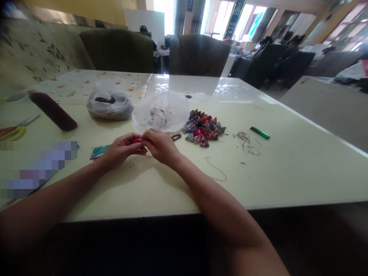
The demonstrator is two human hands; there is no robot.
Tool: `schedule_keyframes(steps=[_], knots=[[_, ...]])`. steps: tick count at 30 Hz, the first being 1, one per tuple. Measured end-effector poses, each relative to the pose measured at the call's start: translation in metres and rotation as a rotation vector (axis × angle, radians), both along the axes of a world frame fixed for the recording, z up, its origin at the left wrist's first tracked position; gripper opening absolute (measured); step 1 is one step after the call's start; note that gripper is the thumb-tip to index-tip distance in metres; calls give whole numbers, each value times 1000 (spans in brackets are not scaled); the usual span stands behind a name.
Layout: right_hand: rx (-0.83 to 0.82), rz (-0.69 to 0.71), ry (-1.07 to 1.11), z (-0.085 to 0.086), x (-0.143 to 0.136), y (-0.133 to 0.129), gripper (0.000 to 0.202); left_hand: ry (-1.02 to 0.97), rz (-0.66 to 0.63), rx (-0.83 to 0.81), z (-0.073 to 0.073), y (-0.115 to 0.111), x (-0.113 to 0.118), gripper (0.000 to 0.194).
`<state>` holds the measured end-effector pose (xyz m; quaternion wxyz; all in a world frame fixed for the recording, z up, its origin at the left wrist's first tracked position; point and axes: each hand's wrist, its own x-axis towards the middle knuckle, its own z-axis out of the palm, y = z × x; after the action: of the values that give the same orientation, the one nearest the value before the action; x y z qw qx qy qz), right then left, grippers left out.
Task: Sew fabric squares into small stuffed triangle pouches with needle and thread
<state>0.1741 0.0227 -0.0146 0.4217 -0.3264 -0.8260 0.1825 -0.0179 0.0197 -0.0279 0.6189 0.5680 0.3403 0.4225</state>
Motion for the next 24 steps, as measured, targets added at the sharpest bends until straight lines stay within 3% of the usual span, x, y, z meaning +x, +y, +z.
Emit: schedule_keyframes(steps=[9, 16, 20, 24], knots=[[16, -6, -140, -6, 1, 6, 12, 55, -31, 10, -1, 0, 1, 32], [-53, -77, -48, -3, 4, 8, 10, 21, 0, 27, 0, -3, 3, 41], [-73, -155, -64, 5, 23, 20, 9, 62, 83, 46, 1, -2, 3, 48], [-148, -246, -154, 18, 61, 33, 10, 160, 186, 74, 0, 1, 1, 45]])
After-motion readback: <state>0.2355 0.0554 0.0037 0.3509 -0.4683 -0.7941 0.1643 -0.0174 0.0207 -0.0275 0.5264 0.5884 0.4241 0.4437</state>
